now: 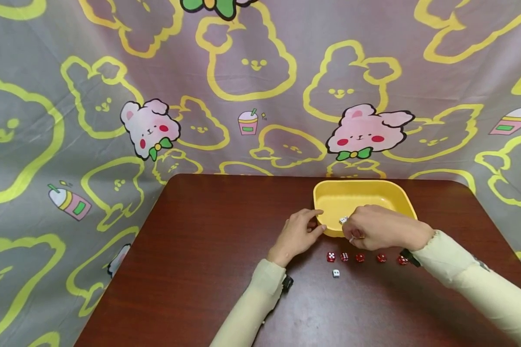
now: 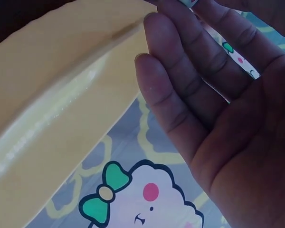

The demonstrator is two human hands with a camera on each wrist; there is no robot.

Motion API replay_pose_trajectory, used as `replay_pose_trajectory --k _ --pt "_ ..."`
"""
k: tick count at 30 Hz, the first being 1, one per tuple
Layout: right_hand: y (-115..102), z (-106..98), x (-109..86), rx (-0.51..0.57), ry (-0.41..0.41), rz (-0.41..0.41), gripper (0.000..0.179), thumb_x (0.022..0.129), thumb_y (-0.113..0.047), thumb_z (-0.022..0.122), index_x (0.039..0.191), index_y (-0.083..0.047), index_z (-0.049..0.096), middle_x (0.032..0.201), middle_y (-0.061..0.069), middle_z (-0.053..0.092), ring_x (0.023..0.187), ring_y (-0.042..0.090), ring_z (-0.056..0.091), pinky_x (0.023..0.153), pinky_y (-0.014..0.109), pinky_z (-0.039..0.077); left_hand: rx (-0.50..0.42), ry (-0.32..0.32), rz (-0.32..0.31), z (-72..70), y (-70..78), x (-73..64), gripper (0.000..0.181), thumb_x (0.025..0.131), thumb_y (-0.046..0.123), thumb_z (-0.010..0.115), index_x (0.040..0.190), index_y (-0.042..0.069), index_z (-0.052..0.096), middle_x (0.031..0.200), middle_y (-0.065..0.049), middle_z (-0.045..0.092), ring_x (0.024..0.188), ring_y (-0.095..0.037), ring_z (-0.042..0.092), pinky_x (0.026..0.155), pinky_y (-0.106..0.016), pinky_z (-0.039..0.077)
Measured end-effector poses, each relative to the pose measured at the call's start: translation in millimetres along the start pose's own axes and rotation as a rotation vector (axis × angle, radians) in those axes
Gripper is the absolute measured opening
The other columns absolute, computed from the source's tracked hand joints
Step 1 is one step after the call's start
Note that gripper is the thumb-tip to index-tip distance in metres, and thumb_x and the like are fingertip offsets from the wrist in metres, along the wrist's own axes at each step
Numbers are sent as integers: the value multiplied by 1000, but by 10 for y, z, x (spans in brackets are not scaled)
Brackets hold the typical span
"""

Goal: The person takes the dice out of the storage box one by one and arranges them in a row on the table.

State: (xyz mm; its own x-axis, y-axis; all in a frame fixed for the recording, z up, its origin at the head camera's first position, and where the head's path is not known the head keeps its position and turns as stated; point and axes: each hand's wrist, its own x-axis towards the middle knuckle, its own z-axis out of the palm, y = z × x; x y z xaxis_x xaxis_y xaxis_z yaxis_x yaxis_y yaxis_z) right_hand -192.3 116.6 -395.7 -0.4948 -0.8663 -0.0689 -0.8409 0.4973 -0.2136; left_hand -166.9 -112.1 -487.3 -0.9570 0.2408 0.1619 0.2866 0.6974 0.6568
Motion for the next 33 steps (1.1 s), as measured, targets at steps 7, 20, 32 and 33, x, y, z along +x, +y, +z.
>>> replay_pose_trajectory --k 7,20,32,33 --pt "-19 71 -51 26 -13 8 24 81 -8 79 73 -28 69 63 -23 54 59 -3 45 56 19 44 -8 -4 0 0 -5 -3 44 101 32 70 143 18 64 137 -3 69 107 -13 74 89 -17 57" --pt "-24 254 -137 65 2 -12 27 80 -7 78 70 -30 66 63 -24 53 58 -6 45 54 17 42 -8 -4 2 5 -8 0 45 101 31 71 143 18 64 135 -3 69 107 -13 74 89 -16 57" --pt "-18 442 -188 94 30 -45 32 76 -2 74 67 -31 63 59 -25 49 54 -9 41 51 15 37 -5 -5 -8 -3 9 -10 46 101 32 71 144 18 64 137 -3 69 107 -14 74 89 -17 57" --pt "-18 460 -192 102 24 -43 32 77 -2 74 68 -30 64 59 -24 49 54 -9 41 51 15 37 -6 -6 -12 -3 9 -15 46 101 32 71 144 18 63 137 -3 68 107 -14 74 89 -18 57"
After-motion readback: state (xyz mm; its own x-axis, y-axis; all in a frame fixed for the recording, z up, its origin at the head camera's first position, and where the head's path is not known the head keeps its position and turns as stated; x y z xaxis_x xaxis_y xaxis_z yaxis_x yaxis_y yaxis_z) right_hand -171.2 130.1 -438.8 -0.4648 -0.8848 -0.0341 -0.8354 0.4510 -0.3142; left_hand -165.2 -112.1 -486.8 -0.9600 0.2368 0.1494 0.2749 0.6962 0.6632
